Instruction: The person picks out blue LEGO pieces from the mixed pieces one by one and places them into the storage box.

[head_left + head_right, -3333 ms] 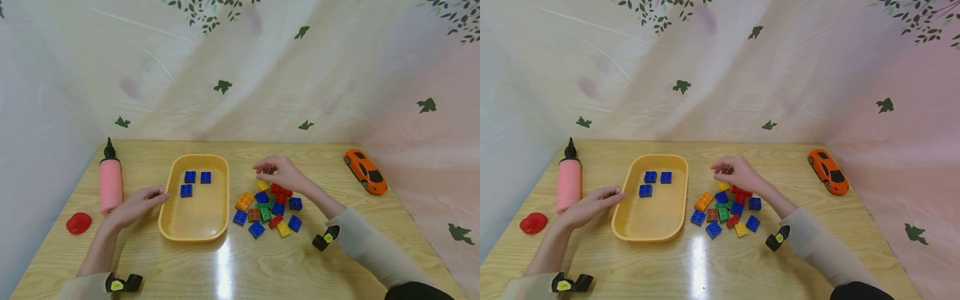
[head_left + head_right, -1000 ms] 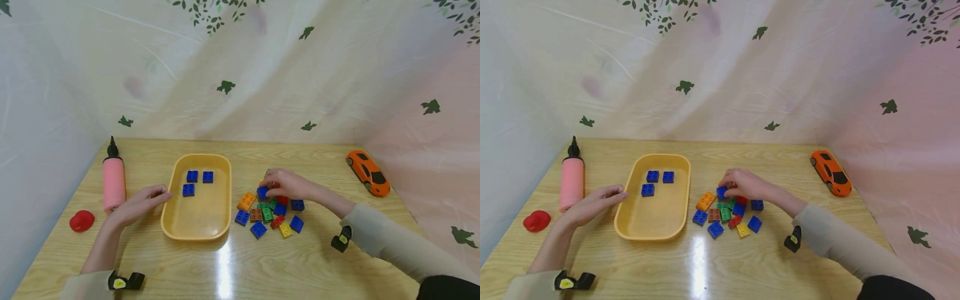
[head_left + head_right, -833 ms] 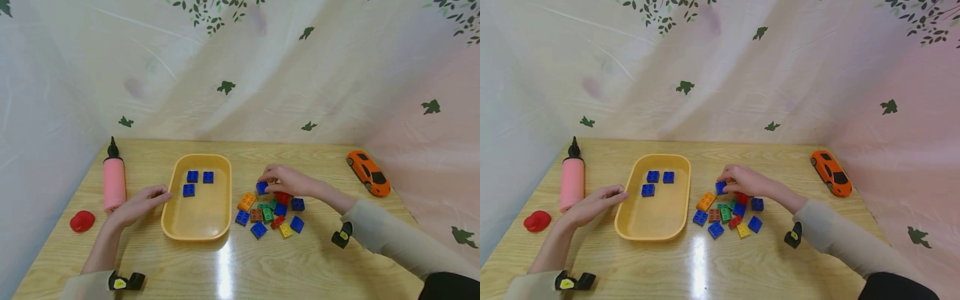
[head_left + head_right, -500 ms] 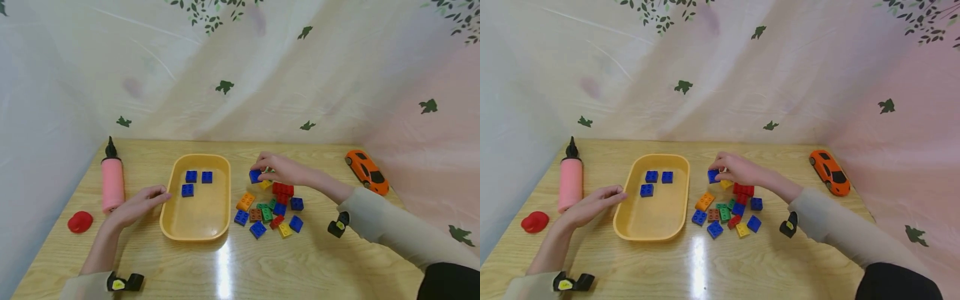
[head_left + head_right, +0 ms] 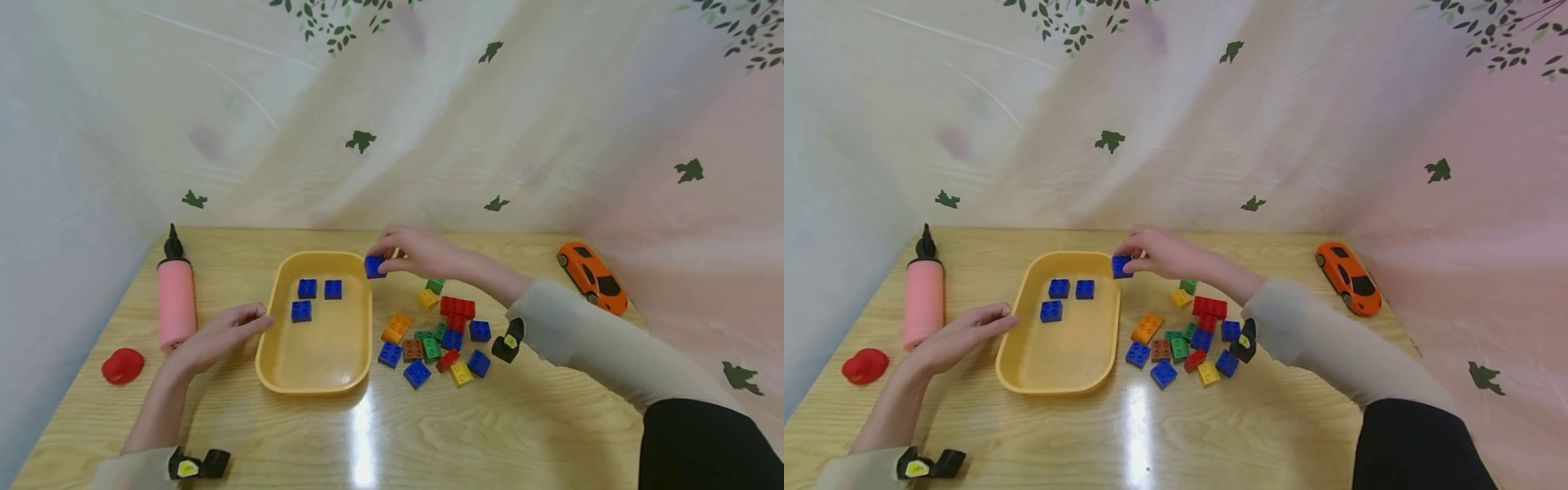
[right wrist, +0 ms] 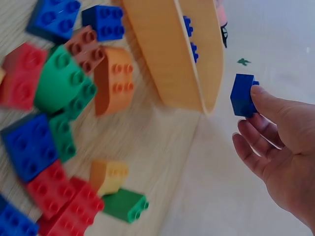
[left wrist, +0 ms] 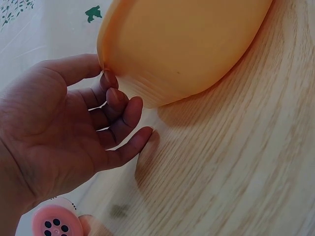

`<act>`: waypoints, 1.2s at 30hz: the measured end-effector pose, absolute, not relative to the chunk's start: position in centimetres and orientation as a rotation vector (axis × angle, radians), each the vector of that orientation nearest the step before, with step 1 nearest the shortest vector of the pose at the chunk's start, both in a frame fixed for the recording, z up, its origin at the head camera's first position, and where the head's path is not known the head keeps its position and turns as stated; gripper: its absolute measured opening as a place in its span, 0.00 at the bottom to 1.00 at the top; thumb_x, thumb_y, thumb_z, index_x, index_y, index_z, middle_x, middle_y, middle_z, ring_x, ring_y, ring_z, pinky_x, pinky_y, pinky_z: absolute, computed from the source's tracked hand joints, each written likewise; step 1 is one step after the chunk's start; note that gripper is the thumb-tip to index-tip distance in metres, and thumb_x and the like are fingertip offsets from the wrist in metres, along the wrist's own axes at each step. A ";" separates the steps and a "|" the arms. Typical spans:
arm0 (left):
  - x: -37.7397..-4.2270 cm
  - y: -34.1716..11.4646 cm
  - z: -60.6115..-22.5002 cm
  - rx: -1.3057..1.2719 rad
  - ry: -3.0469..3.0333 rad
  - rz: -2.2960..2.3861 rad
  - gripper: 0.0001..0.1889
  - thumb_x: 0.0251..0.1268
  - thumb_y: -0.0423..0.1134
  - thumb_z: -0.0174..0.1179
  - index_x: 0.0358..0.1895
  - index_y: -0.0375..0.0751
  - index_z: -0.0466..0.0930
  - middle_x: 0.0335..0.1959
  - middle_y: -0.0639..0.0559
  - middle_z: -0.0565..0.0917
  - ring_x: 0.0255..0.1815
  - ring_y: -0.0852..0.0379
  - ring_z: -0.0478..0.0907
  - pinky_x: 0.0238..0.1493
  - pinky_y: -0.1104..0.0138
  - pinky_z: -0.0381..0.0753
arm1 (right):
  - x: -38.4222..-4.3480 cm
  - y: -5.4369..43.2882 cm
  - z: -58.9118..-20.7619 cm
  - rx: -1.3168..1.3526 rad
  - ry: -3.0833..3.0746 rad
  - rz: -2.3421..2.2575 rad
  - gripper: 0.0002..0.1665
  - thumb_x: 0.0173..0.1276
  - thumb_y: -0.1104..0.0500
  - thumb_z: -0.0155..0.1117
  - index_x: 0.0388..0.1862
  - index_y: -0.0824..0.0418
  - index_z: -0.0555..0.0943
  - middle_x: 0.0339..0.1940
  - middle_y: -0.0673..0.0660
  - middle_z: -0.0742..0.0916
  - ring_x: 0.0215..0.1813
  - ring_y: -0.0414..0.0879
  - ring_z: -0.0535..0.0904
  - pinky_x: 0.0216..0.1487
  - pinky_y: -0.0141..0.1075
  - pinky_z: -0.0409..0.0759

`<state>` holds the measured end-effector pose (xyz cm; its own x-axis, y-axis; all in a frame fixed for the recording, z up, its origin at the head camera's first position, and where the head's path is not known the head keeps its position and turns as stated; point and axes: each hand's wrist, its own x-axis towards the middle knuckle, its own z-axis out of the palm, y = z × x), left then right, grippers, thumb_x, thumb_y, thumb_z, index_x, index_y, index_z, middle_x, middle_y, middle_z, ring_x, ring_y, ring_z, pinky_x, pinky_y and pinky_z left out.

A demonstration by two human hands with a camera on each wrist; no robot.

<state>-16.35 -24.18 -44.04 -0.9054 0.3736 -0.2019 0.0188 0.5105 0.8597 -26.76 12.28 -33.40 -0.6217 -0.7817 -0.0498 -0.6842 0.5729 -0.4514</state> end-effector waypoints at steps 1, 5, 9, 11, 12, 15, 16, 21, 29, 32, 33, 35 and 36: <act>-16.4 -24.2 -44.0 0.329 2.394 1.357 0.17 0.81 0.49 0.52 0.40 0.36 0.73 0.34 0.45 0.70 0.36 0.52 0.67 0.36 0.65 0.64 | -26.8 11.8 -33.5 -1.225 2.559 -0.577 0.19 0.77 0.56 0.63 0.63 0.59 0.83 0.49 0.56 0.82 0.52 0.47 0.82 0.54 0.37 0.84; -16.4 -24.2 -44.1 0.331 2.390 1.366 0.17 0.81 0.49 0.52 0.40 0.36 0.73 0.33 0.45 0.69 0.36 0.52 0.67 0.36 0.65 0.63 | -27.2 9.9 -34.1 -1.252 2.554 -0.543 0.20 0.77 0.55 0.63 0.63 0.60 0.82 0.51 0.57 0.84 0.54 0.48 0.82 0.54 0.36 0.83; -16.4 -24.2 -44.0 0.333 2.388 1.369 0.17 0.81 0.49 0.52 0.40 0.36 0.72 0.33 0.45 0.69 0.35 0.52 0.67 0.36 0.65 0.63 | -27.4 8.2 -34.9 -1.261 2.537 -0.512 0.21 0.77 0.53 0.63 0.64 0.59 0.82 0.55 0.56 0.86 0.54 0.47 0.82 0.57 0.37 0.81; -16.4 -24.2 -44.0 0.334 2.389 1.368 0.18 0.81 0.49 0.52 0.39 0.36 0.72 0.33 0.45 0.69 0.36 0.52 0.67 0.36 0.65 0.63 | -27.4 7.4 -35.2 -1.274 2.519 -0.503 0.21 0.77 0.53 0.64 0.63 0.59 0.83 0.55 0.56 0.87 0.55 0.47 0.82 0.59 0.38 0.80; -16.4 -24.2 -44.0 0.332 2.389 1.368 0.17 0.81 0.49 0.52 0.40 0.36 0.72 0.33 0.45 0.69 0.36 0.52 0.67 0.36 0.65 0.63 | -27.3 7.0 -35.4 -1.285 2.514 -0.491 0.21 0.76 0.53 0.64 0.63 0.60 0.83 0.55 0.56 0.88 0.55 0.47 0.82 0.60 0.38 0.80; -16.4 -24.2 -44.0 0.328 2.384 1.367 0.17 0.81 0.49 0.51 0.40 0.36 0.72 0.34 0.45 0.69 0.36 0.52 0.67 0.36 0.65 0.63 | -27.2 5.9 -35.9 -1.315 2.507 -0.443 0.21 0.75 0.54 0.66 0.62 0.61 0.83 0.55 0.56 0.88 0.55 0.48 0.82 0.61 0.39 0.79; -16.4 -24.2 -44.0 0.326 2.383 1.366 0.17 0.81 0.49 0.51 0.40 0.36 0.72 0.34 0.45 0.69 0.36 0.53 0.67 0.36 0.65 0.63 | -27.1 5.5 -36.0 -1.322 2.507 -0.424 0.21 0.75 0.54 0.66 0.61 0.61 0.84 0.55 0.56 0.89 0.56 0.48 0.83 0.61 0.39 0.79; -16.4 -24.2 -44.0 0.319 2.380 1.363 0.18 0.81 0.50 0.51 0.40 0.36 0.72 0.33 0.46 0.69 0.35 0.53 0.67 0.35 0.65 0.63 | -26.9 4.2 -37.1 -1.323 2.516 -0.340 0.21 0.72 0.52 0.69 0.60 0.60 0.85 0.53 0.55 0.89 0.55 0.47 0.84 0.60 0.38 0.79; -16.4 -24.1 -44.0 0.319 2.380 1.357 0.18 0.81 0.49 0.51 0.40 0.36 0.73 0.34 0.46 0.69 0.36 0.54 0.67 0.36 0.65 0.63 | -26.3 3.0 -38.7 -1.319 2.541 -0.257 0.20 0.69 0.52 0.73 0.57 0.58 0.87 0.50 0.54 0.90 0.51 0.45 0.83 0.59 0.39 0.79; -16.3 -24.1 -44.0 0.326 2.384 1.357 0.17 0.81 0.49 0.51 0.40 0.36 0.73 0.34 0.46 0.69 0.36 0.54 0.66 0.36 0.64 0.63 | -26.1 2.8 -39.1 -1.319 2.546 -0.231 0.19 0.70 0.52 0.72 0.56 0.57 0.87 0.50 0.53 0.90 0.51 0.44 0.83 0.59 0.39 0.78; -16.3 -24.1 -43.9 0.327 2.385 1.358 0.17 0.81 0.49 0.51 0.40 0.36 0.73 0.34 0.46 0.69 0.36 0.54 0.66 0.35 0.64 0.63 | -26.1 2.7 -39.3 -1.324 2.547 -0.225 0.19 0.70 0.52 0.72 0.56 0.57 0.87 0.49 0.53 0.90 0.51 0.45 0.83 0.59 0.38 0.78; -16.3 -24.1 -43.9 0.329 2.387 1.359 0.17 0.81 0.49 0.51 0.40 0.36 0.73 0.34 0.46 0.69 0.36 0.54 0.67 0.36 0.64 0.63 | -26.0 2.6 -39.5 -1.336 2.549 -0.221 0.18 0.70 0.52 0.72 0.55 0.57 0.87 0.49 0.52 0.91 0.51 0.45 0.83 0.60 0.39 0.78; -16.3 -24.1 -44.0 0.329 2.389 1.359 0.17 0.81 0.49 0.51 0.40 0.36 0.73 0.34 0.46 0.69 0.36 0.54 0.67 0.36 0.64 0.62 | -26.0 2.5 -39.7 -1.345 2.552 -0.216 0.18 0.70 0.51 0.72 0.55 0.57 0.88 0.48 0.52 0.91 0.51 0.45 0.83 0.60 0.39 0.78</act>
<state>-16.29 -24.11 -43.95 -0.9037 0.3773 -0.2026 0.0187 0.5074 0.8615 -25.96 2.50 -39.69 -0.5434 -0.8261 -0.1491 -0.7892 0.5633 -0.2446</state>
